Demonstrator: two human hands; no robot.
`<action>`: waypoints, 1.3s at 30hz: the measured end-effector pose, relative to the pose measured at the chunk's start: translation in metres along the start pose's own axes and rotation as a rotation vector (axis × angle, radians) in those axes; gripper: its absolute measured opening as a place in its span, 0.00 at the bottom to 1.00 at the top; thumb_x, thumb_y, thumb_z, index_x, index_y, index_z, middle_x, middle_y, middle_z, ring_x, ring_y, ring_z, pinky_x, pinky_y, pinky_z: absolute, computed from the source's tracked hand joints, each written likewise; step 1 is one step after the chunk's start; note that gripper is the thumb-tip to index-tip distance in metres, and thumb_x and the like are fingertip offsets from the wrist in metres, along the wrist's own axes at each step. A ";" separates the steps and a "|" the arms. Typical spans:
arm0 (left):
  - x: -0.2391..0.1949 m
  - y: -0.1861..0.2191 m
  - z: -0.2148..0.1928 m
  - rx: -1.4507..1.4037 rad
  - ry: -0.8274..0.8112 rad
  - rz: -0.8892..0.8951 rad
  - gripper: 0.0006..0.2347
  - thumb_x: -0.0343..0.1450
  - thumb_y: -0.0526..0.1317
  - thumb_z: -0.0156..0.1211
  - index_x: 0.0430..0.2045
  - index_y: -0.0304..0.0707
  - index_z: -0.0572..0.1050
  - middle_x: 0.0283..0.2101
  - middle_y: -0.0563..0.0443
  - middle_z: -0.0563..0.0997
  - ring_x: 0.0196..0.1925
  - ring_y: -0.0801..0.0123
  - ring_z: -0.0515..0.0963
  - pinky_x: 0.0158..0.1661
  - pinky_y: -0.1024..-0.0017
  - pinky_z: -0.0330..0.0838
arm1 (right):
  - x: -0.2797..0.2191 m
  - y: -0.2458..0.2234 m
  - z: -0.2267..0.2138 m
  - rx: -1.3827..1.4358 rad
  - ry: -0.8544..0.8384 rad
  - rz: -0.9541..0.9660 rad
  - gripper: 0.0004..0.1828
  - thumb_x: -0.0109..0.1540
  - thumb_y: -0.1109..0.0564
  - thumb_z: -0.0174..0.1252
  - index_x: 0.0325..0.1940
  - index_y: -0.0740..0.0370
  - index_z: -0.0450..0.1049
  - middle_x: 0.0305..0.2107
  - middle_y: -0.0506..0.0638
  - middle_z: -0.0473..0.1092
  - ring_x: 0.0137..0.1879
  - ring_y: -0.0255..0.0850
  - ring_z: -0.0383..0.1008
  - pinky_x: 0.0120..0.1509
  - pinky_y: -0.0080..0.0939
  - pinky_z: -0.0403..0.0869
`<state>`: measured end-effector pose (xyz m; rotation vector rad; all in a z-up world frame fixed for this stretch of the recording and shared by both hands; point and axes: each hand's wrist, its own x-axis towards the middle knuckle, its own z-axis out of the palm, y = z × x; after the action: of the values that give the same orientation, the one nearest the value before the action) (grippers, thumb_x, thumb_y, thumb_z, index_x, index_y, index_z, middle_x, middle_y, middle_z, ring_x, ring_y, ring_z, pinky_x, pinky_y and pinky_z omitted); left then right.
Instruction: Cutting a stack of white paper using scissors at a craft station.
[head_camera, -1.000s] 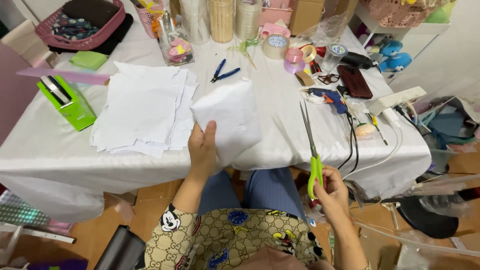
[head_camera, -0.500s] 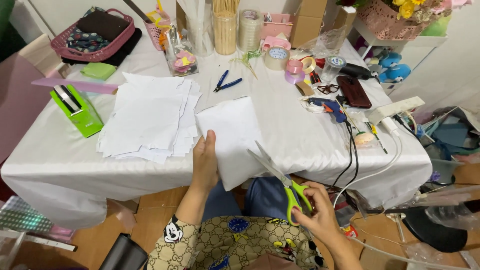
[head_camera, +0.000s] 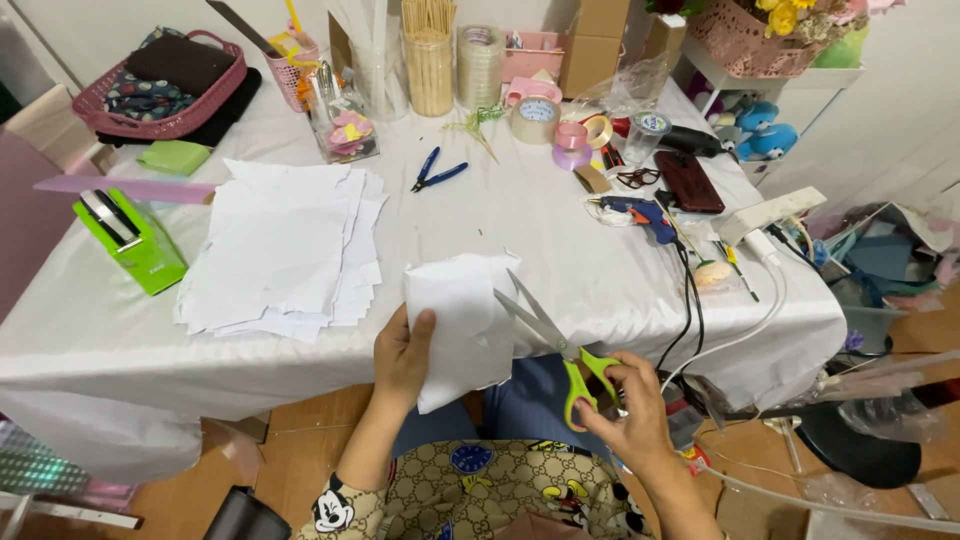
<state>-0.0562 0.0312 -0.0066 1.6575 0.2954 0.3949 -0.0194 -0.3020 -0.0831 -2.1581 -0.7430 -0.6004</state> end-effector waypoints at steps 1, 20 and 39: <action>-0.001 -0.005 0.001 -0.001 -0.001 0.001 0.24 0.69 0.64 0.47 0.32 0.43 0.78 0.28 0.56 0.78 0.32 0.70 0.76 0.31 0.73 0.68 | 0.000 -0.003 0.000 -0.001 0.001 0.000 0.31 0.49 0.50 0.74 0.49 0.67 0.68 0.52 0.64 0.66 0.58 0.53 0.71 0.55 0.46 0.79; 0.000 -0.007 -0.012 0.112 -0.032 0.957 0.13 0.79 0.37 0.46 0.55 0.30 0.71 0.56 0.37 0.79 0.59 0.49 0.81 0.58 0.58 0.79 | -0.004 -0.043 -0.025 0.193 0.045 0.130 0.25 0.50 0.55 0.70 0.48 0.62 0.71 0.53 0.59 0.66 0.53 0.43 0.72 0.44 0.33 0.79; -0.001 -0.011 -0.006 0.284 -0.006 0.687 0.16 0.77 0.46 0.51 0.55 0.35 0.71 0.49 0.44 0.82 0.48 0.58 0.82 0.43 0.66 0.78 | 0.024 -0.053 -0.018 -0.307 0.298 -0.142 0.25 0.56 0.50 0.70 0.49 0.67 0.70 0.53 0.60 0.65 0.55 0.51 0.68 0.62 0.50 0.68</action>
<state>-0.0591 0.0380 -0.0166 2.0155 -0.2511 0.8912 -0.0407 -0.2801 -0.0306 -2.2293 -0.6766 -1.1466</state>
